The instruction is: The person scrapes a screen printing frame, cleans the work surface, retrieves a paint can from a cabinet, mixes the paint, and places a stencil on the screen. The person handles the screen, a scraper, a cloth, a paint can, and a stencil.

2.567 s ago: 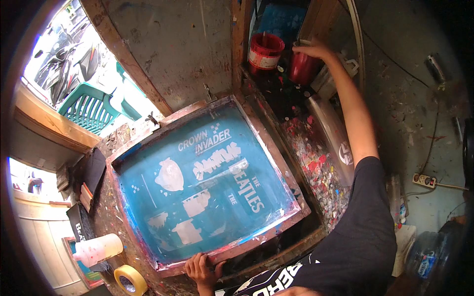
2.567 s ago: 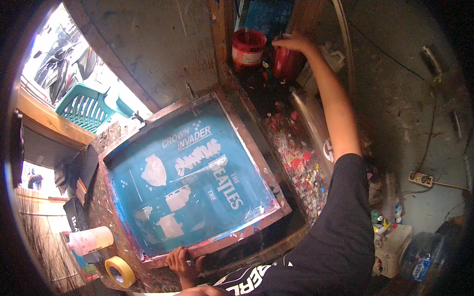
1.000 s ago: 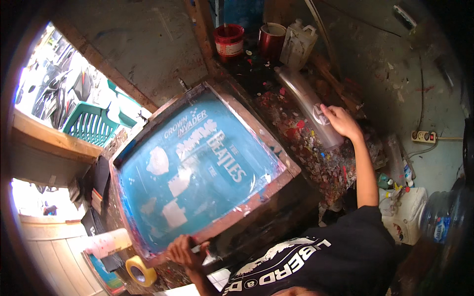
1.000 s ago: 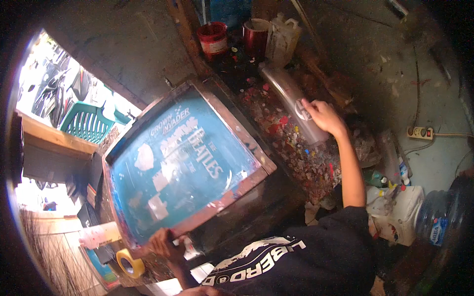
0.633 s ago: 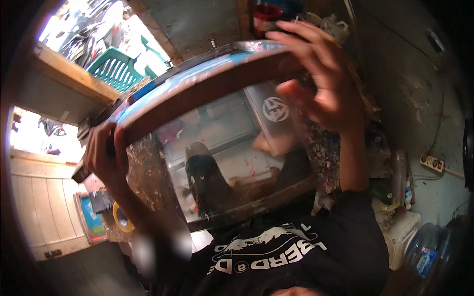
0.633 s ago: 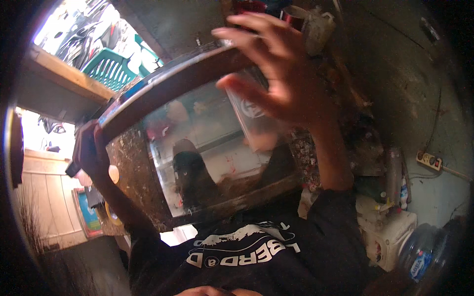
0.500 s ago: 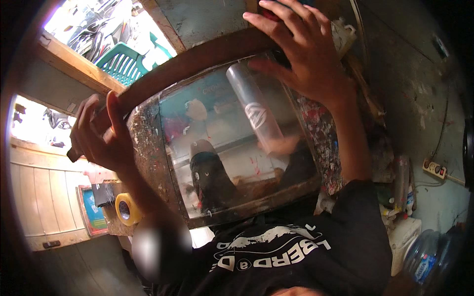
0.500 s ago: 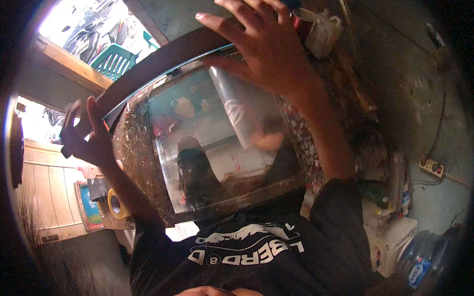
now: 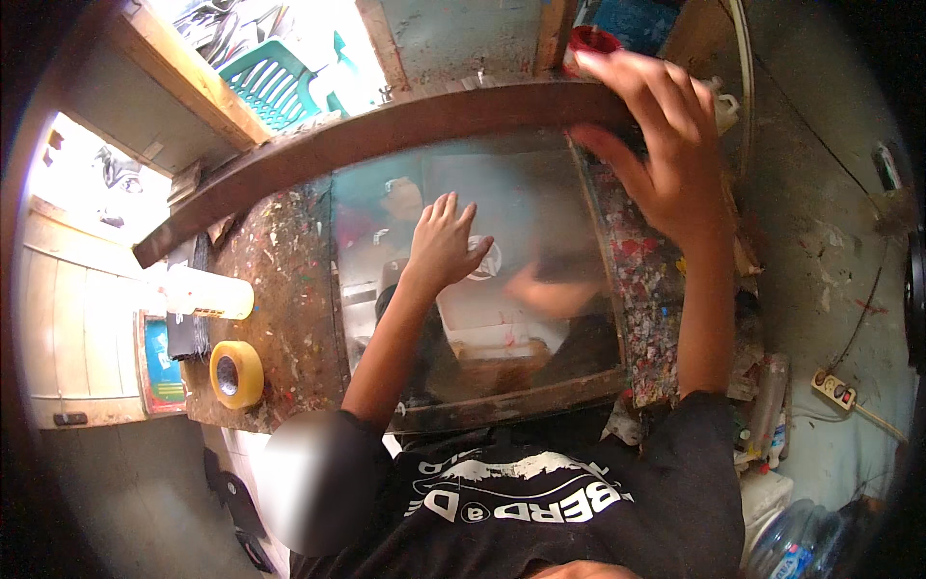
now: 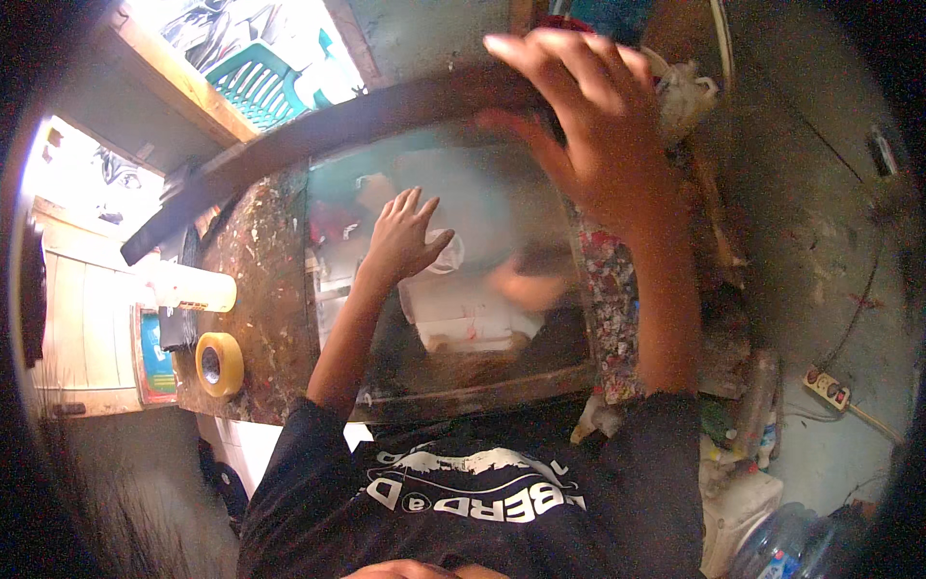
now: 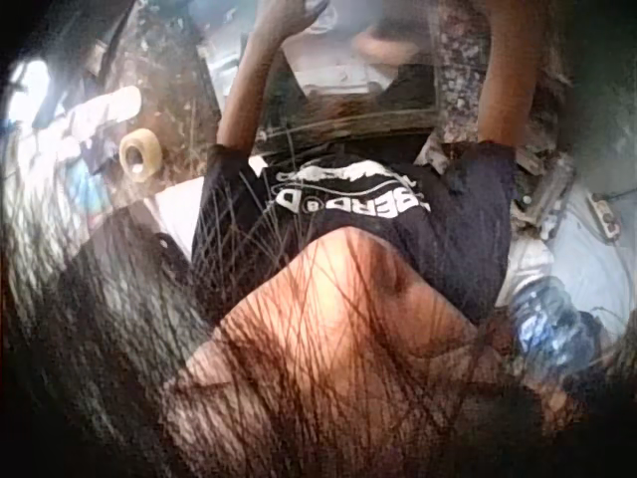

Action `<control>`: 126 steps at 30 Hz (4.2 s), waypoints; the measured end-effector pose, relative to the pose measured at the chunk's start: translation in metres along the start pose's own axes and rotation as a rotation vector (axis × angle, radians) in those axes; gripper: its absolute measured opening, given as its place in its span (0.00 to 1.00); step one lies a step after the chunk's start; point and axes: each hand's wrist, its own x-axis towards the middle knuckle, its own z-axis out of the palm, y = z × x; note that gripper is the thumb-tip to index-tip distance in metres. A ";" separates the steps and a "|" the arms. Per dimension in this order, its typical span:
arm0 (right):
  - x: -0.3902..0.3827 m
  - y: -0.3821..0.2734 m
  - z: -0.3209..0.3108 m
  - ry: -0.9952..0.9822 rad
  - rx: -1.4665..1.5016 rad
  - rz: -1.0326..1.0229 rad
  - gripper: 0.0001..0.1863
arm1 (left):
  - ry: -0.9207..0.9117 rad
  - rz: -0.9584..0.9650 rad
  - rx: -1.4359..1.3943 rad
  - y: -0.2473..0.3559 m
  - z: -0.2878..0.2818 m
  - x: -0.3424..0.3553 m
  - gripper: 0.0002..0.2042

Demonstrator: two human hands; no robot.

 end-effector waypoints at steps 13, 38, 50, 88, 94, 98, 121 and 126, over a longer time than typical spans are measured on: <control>-0.180 -0.104 0.030 -0.300 0.274 0.332 0.27 | -0.404 -0.140 -0.299 0.033 0.026 -0.170 0.20; -0.208 -0.103 0.064 -0.433 0.434 0.547 0.28 | 0.089 -0.270 -0.298 0.044 -0.052 -0.209 0.33; -0.129 -0.064 0.010 -0.006 0.302 0.251 0.30 | -0.008 0.111 -0.385 0.081 -0.040 -0.130 0.25; 0.341 0.010 0.272 0.360 0.163 -0.207 0.35 | 0.207 -0.063 -0.447 -0.023 0.072 -0.040 0.43; 0.175 -0.383 0.301 -0.211 1.347 -0.122 0.39 | 0.012 -0.140 -0.725 -0.023 0.074 -0.043 0.38; 0.167 -0.477 0.326 -0.414 1.542 0.235 0.50 | 0.172 -0.010 -0.501 -0.028 0.076 -0.046 0.42; -0.104 -0.048 0.026 -0.741 0.555 0.742 0.49 | -0.129 0.167 -0.284 -0.073 0.023 -0.050 0.71; -0.152 -0.053 0.028 -0.843 0.604 0.831 0.49 | -0.162 0.143 -0.302 -0.075 0.017 -0.050 0.74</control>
